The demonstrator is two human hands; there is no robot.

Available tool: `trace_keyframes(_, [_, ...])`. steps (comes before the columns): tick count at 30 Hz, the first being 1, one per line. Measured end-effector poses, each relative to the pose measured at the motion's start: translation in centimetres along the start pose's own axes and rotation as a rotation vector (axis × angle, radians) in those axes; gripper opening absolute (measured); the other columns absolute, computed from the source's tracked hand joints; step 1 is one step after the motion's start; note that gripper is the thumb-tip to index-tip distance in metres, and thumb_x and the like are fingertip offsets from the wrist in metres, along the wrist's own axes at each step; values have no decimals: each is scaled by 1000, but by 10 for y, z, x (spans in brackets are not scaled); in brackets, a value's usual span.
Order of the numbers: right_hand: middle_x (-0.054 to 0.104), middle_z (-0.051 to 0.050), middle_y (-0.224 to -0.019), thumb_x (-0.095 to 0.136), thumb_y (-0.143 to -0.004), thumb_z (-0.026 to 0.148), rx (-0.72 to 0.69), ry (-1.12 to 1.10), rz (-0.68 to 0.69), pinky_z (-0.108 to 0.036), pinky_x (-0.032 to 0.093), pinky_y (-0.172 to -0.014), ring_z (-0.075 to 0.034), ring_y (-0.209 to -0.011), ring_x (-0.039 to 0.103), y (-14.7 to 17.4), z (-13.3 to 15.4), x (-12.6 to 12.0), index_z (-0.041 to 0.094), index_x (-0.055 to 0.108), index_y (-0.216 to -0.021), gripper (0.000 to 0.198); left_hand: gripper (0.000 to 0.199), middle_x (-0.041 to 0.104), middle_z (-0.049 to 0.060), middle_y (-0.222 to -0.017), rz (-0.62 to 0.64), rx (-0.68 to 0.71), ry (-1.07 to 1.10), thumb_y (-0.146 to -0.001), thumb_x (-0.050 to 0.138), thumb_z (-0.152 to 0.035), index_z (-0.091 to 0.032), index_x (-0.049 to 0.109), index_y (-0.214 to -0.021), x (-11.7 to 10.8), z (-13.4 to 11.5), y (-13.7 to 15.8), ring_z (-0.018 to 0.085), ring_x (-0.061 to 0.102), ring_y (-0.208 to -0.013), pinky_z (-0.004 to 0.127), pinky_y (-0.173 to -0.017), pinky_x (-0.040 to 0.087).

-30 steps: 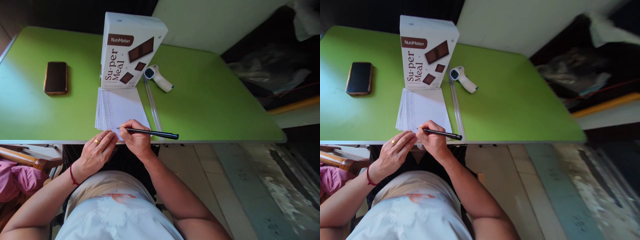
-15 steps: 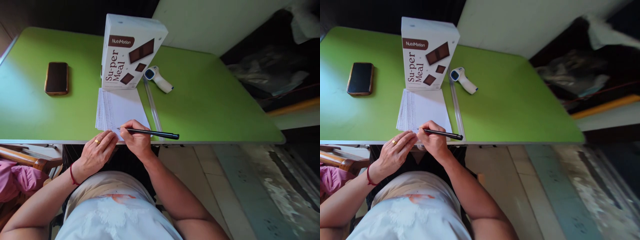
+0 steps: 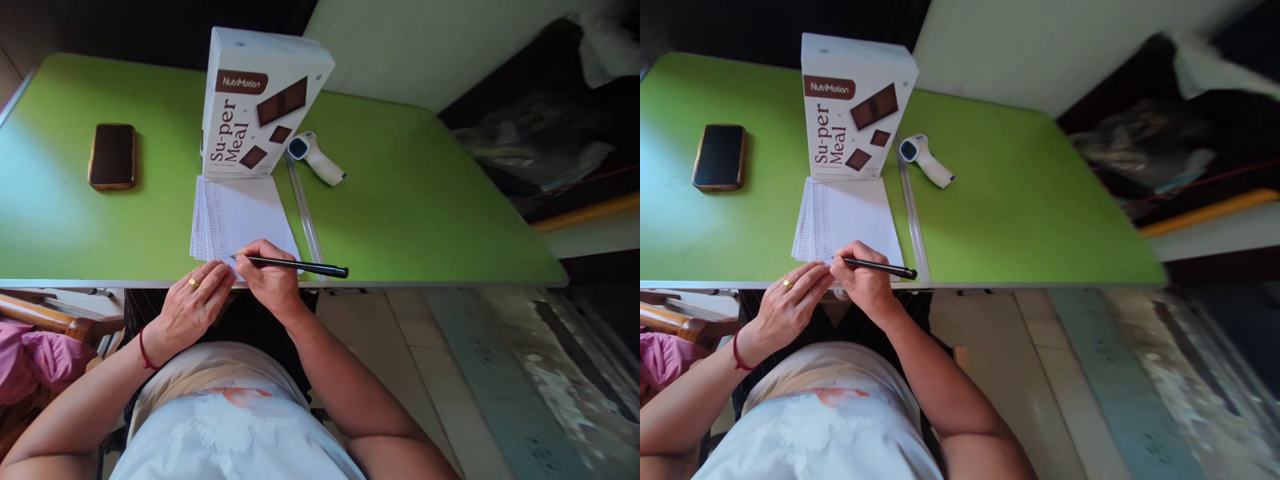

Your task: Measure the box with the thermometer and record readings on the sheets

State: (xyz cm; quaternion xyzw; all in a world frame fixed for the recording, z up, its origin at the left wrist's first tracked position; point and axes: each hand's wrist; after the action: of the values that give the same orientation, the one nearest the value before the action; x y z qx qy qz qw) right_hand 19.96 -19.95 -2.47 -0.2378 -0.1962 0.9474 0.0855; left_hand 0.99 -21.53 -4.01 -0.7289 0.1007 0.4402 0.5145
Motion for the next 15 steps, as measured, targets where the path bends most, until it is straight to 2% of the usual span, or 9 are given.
trace_keyframes(3, [67,5,-63,63,-89,28,-15,-29,-56,-25,50,-57,-13,-55,60,1,0,-3,25,66,-78,12,37,77,16,-126,9,-1,35,-105,47,-3,-10,64,-138,2,1,3,27,72,-127,38,-108,62])
trace_keyframes(6, [75,0,-80,62,-97,30,-139,41,-78,-28,56,-66,-16,-68,69,-9,-9,-14,25,72,-95,11,30,77,17,-124,26,17,29,-106,49,-5,-8,64,-132,1,1,4,28,74,-124,39,-105,64])
trace_keyframes(8, [78,-5,-95,58,-101,28,-277,188,-47,-32,59,-79,-20,-83,74,-23,-19,-25,24,74,-106,16,25,77,17,-122,24,9,58,-108,51,-10,-10,64,-129,-6,0,3,28,75,-121,40,-102,66])
trace_keyframes(10, [77,-10,-105,53,-103,21,-345,420,42,-35,59,-88,-23,-96,74,-44,-27,-37,22,76,-111,24,22,76,16,-122,26,-27,141,-111,51,-19,-12,63,-129,-19,3,-2,26,75,-118,39,-100,67])
trace_keyframes(13, [76,-17,-113,45,-102,8,-205,833,288,-38,57,-89,-28,-105,74,-75,-27,-48,15,77,-119,37,30,74,15,-127,59,-153,286,-112,53,-33,-17,61,-136,-40,25,-18,24,76,-115,39,-99,67])
trace_keyframes(15, [76,-21,-114,40,-101,4,-61,1026,434,-39,55,-91,-31,-109,73,-90,-18,-49,11,78,-119,43,36,74,14,-126,71,-293,349,-108,61,-43,-21,63,-137,-46,56,-37,27,75,-116,45,-101,65])
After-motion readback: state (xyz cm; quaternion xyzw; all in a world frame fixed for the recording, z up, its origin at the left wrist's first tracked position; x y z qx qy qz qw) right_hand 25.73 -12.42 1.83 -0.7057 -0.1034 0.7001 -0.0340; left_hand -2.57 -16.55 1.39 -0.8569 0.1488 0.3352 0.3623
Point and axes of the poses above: each hand's wrist, its own y-axis away from the middle knuckle, its own x-axis out of the palm, z = x × y
